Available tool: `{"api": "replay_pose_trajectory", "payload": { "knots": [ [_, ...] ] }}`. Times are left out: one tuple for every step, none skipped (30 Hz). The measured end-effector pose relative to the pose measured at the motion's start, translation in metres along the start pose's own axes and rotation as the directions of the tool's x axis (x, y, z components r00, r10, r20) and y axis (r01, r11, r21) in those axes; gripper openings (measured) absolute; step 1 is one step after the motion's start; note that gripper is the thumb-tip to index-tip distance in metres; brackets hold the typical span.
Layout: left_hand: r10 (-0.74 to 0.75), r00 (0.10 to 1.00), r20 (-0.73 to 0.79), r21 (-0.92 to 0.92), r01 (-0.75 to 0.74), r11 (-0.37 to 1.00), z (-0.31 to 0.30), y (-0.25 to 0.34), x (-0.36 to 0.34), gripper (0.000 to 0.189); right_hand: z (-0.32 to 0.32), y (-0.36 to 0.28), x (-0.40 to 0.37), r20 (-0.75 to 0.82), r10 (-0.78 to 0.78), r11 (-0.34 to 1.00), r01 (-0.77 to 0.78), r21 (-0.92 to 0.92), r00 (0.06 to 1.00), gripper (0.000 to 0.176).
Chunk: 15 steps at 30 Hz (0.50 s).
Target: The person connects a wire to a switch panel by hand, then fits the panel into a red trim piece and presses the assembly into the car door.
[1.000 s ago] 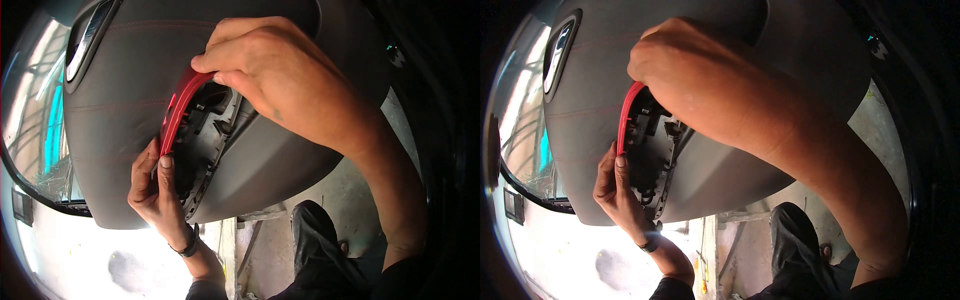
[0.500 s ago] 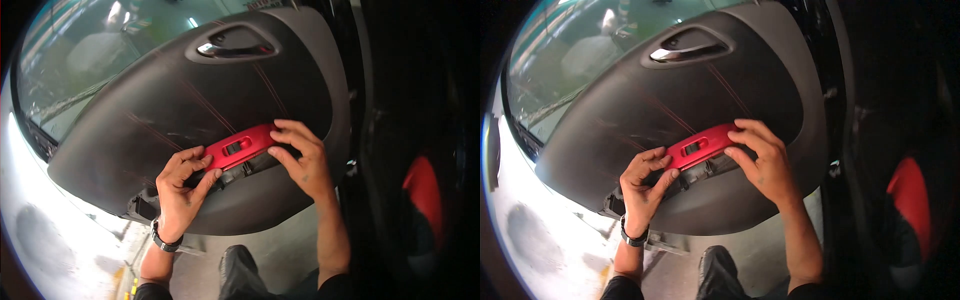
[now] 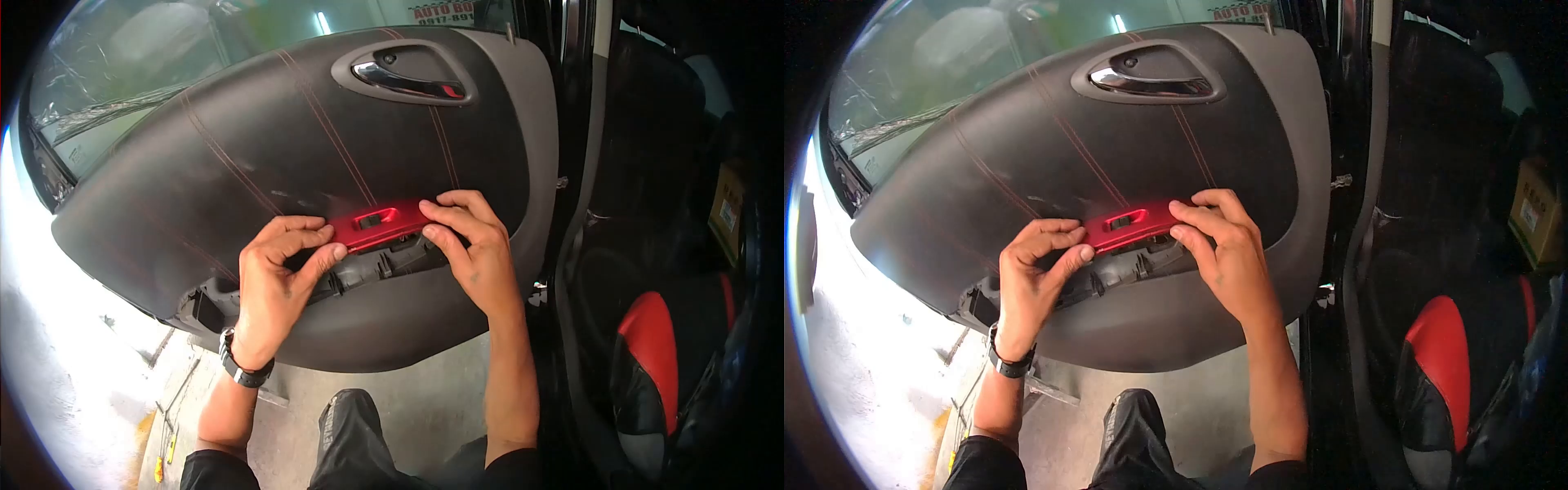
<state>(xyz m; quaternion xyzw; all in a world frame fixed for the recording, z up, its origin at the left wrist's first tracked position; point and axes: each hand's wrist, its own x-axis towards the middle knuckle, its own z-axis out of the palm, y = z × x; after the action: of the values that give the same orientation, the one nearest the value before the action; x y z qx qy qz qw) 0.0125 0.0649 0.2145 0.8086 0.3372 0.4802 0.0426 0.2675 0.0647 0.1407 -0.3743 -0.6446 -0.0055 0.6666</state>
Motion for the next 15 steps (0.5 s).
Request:
{"api": "replay_pose_trajectory", "payload": {
  "knots": [
    [-0.015, 1.0, 0.002, -0.008, 0.015, 1.0, 0.0, 0.0, -0.001, 0.025, -0.001, 0.0, 0.0, 0.011, 0.0, 1.0, 0.0, 0.007, 1.0, 0.027],
    [-0.012, 1.0, 0.001, -0.002, 0.012, 1.0, 0.001, 0.0, -0.003, 0.025, -0.001, 0.0, -0.001, 0.012, -0.002, 1.0, 0.001, 0.016, 1.0, 0.026],
    [0.002, 1.0, -0.01, 0.003, -0.002, 1.0, 0.002, -0.001, -0.003, 0.025, -0.002, 0.0, -0.001, 0.031, 0.003, 1.0, -0.004, 0.012, 1.0, 0.026],
    [0.016, 1.0, -0.02, 0.009, -0.016, 1.0, 0.003, -0.002, -0.004, 0.026, -0.003, -0.001, -0.001, 0.05, 0.008, 1.0, -0.009, 0.009, 0.999, 0.027],
    [0.03, 0.999, -0.031, 0.016, -0.029, 0.999, 0.002, -0.002, -0.004, 0.026, -0.004, -0.002, -0.002, 0.069, 0.013, 1.0, -0.013, 0.006, 0.998, 0.027],
    [0.013, 1.0, -0.016, 0.012, -0.013, 1.0, 0.0, 0.0, -0.004, 0.026, -0.004, -0.003, -0.002, 0.073, 0.001, 1.0, 0.0, -0.014, 0.997, 0.027],
    [0.013, 1.0, -0.017, 0.013, -0.012, 1.0, 0.0, 0.0, -0.004, 0.026, -0.005, -0.005, -0.002, 0.078, -0.012, 0.999, 0.014, -0.034, 0.997, 0.028],
    [0.01, 1.0, -0.017, 0.014, -0.009, 1.0, 0.0, 0.0, -0.005, 0.026, -0.005, -0.006, -0.003, 0.085, -0.023, 0.998, 0.028, -0.054, 0.996, 0.028],
    [0.006, 1.0, -0.015, 0.016, -0.006, 1.0, -0.001, -0.001, -0.006, 0.026, -0.006, -0.008, -0.004, 0.097, -0.01, 0.997, 0.017, -0.07, 0.995, 0.028],
    [0.029, 1.0, -0.007, 0.024, -0.029, 0.999, -0.002, -0.002, -0.007, 0.026, -0.007, -0.011, -0.004, 0.112, 0.003, 0.996, 0.007, -0.09, 0.994, 0.029],
    [0.052, 0.999, -0.002, 0.031, -0.052, 0.998, -0.003, -0.003, -0.008, 0.026, -0.01, -0.014, -0.003, 0.128, 0.013, 0.994, 0.001, -0.111, 0.992, 0.029],
    [0.077, 0.997, 0.001, 0.037, -0.077, 0.996, -0.004, -0.004, -0.008, 0.026, -0.011, -0.015, -0.006, 0.121, -0.007, 0.986, 0.027, -0.163, 0.993, 0.03],
    [0.09, 0.996, 0.019, 0.031, -0.09, 0.995, -0.005, -0.005, -0.007, 0.026, -0.009, -0.015, -0.01, 0.118, -0.033, 0.975, 0.058, -0.215, 0.993, 0.031],
    [0.092, 0.996, 0.014, 0.021, -0.092, 0.996, -0.007, -0.005, -0.008, 0.026, -0.009, -0.018, -0.007, 0.136, -0.074, 0.958, 0.108, -0.267, 0.988, 0.032],
    [0.095, 0.995, 0.024, 0.011, -0.096, 0.995, -0.007, -0.007, -0.008, 0.026, -0.008, -0.02, -0.003, 0.129, -0.157, 0.92, 0.193, -0.342, 0.979, 0.034]
  ]
}}
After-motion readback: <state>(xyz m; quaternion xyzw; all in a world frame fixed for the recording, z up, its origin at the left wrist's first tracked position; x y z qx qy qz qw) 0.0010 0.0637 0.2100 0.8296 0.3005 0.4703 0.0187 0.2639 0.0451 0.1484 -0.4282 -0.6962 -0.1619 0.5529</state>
